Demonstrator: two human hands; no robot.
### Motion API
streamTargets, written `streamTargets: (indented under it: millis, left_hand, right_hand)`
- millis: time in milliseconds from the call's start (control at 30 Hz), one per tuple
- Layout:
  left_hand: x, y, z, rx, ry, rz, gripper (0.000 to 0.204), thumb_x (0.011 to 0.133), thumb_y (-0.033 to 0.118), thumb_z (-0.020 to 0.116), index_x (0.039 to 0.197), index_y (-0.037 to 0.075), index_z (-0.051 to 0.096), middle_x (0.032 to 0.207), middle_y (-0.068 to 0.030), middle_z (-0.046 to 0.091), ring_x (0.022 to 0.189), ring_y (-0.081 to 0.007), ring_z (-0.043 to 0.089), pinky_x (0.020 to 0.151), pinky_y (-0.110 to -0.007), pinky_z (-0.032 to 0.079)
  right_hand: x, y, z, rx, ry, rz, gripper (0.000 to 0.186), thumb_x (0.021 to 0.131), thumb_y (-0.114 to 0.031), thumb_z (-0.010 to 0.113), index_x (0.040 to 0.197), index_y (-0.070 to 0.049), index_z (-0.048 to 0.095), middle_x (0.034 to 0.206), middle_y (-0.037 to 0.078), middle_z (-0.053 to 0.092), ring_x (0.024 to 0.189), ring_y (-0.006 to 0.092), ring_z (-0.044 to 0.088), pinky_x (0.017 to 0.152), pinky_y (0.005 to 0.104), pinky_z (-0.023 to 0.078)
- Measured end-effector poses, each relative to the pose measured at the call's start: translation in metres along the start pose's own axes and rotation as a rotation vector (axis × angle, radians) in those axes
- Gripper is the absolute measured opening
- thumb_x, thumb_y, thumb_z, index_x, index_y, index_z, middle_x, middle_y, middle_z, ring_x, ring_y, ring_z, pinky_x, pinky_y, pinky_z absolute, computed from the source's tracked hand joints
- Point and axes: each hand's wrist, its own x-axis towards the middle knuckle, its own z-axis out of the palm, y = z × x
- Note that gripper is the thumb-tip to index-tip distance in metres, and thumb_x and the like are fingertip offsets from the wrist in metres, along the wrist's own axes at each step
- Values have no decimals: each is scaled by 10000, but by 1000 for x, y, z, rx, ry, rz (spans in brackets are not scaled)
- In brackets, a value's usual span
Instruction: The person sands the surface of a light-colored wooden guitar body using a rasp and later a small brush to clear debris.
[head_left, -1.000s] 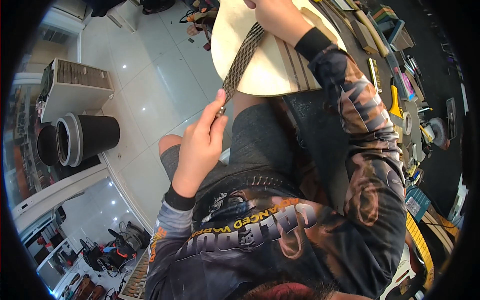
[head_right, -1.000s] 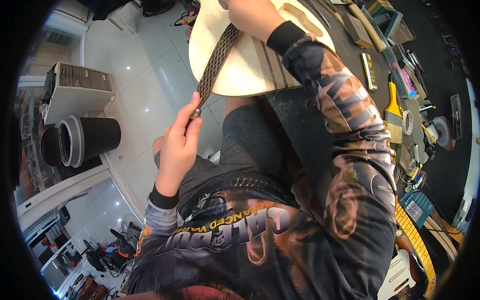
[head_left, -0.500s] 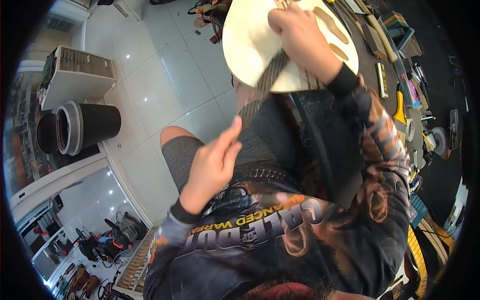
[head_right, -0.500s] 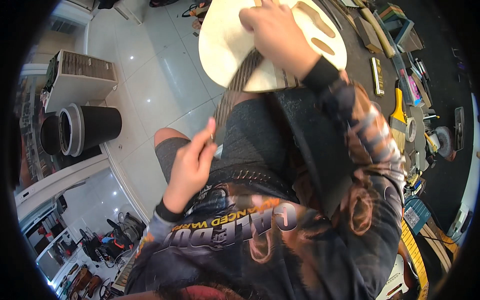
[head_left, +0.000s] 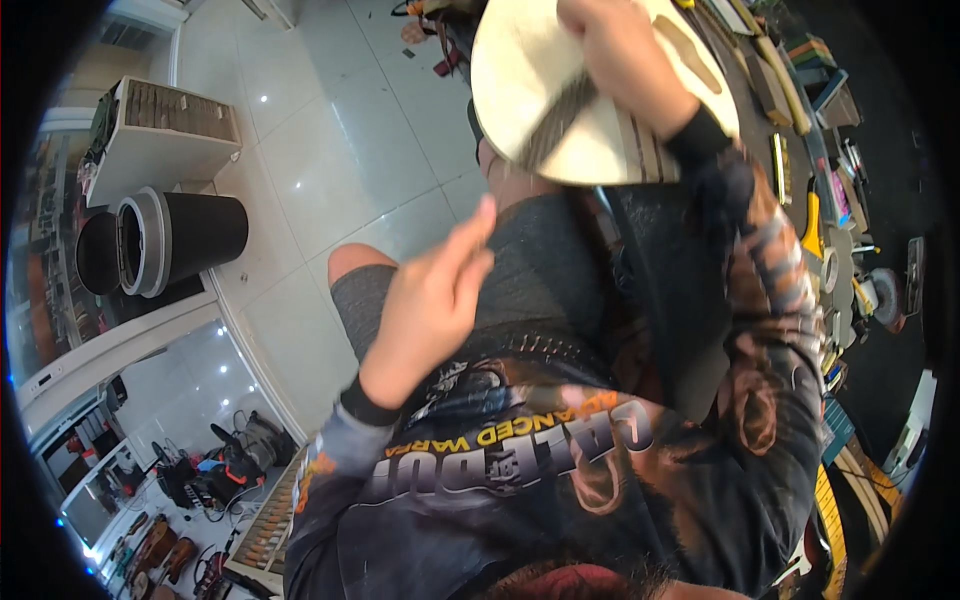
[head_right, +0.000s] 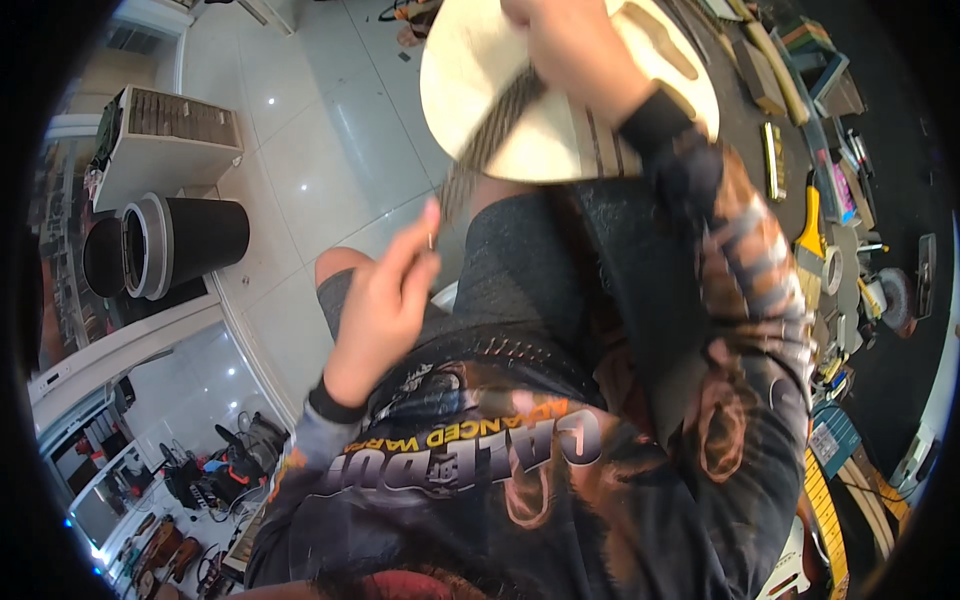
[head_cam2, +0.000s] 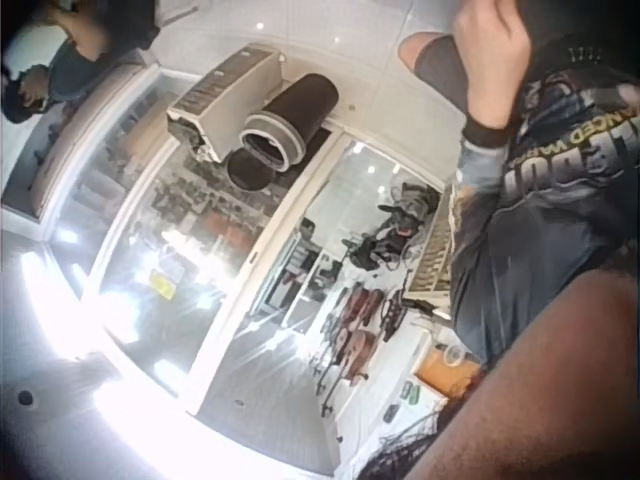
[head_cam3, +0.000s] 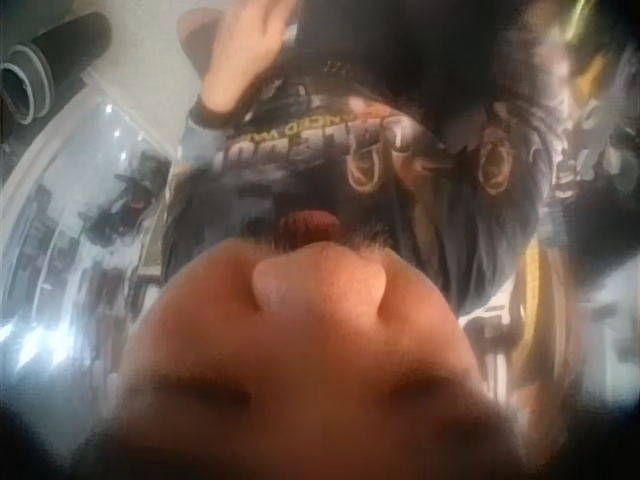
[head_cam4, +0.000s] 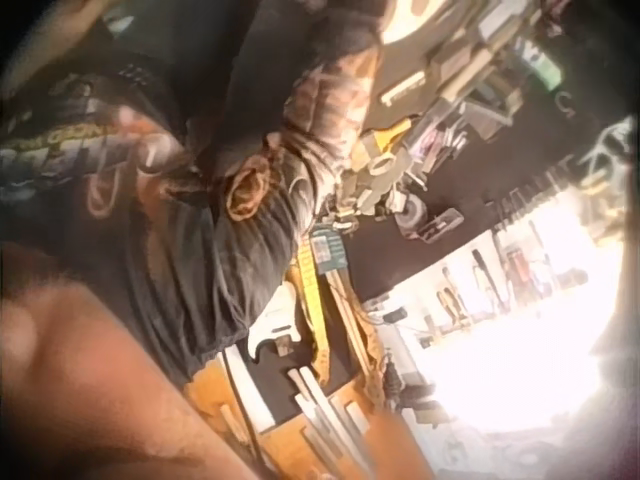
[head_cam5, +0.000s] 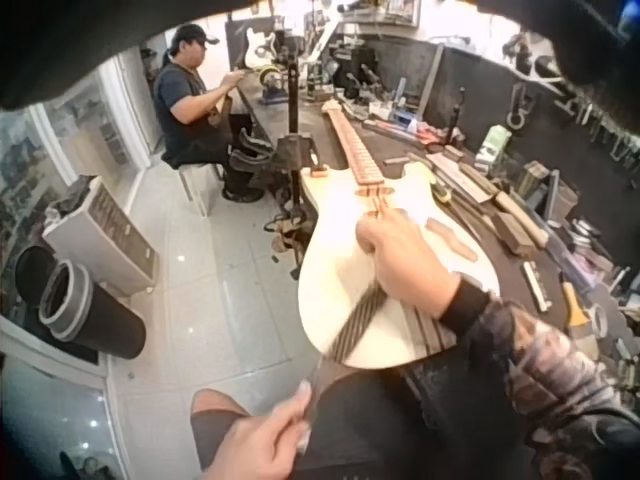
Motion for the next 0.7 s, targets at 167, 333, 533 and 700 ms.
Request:
streamTargets:
  millis: [167, 333, 533, 700]
  left_hand:
    - [35, -1, -10, -19, 25, -112, 522, 1007, 68, 645, 1520, 119, 561, 1181, -229, 742, 982, -413, 742, 824, -439, 591]
    - [-10, -20, -9, -38, -6, -15, 534, 1011, 58, 634, 1534, 127, 551, 1148, -251, 736, 941, -417, 745, 804, -443, 583]
    - [38, 5, -23, -32, -80, -231, 517, 1007, 51, 633, 1516, 123, 574, 1104, -241, 747, 920, -408, 751, 805, -435, 584]
    - [-29, -24, -11, 1, 11, 84, 506, 1010, 41, 630, 1510, 87, 569, 1125, -240, 752, 925, -414, 754, 815, -423, 587]
  right_hand:
    - [49, -9, -7, 122, 52, 48, 71, 849, 28, 508, 796, 1, 547, 816, 236, 629, 844, 451, 589, 753, 498, 453]
    - [10, -38, -8, 117, 5, 33, 74, 825, 21, 527, 776, -27, 556, 790, 196, 595, 881, 406, 567, 783, 469, 439]
    - [45, -16, -6, 53, 63, 73, 56, 827, 8, 528, 813, -29, 568, 810, 192, 616, 881, 404, 572, 784, 485, 433]
    - [-2, -46, 2, -51, 3, -47, 118, 854, 27, 535, 813, -80, 510, 726, 110, 517, 871, 327, 565, 836, 441, 408]
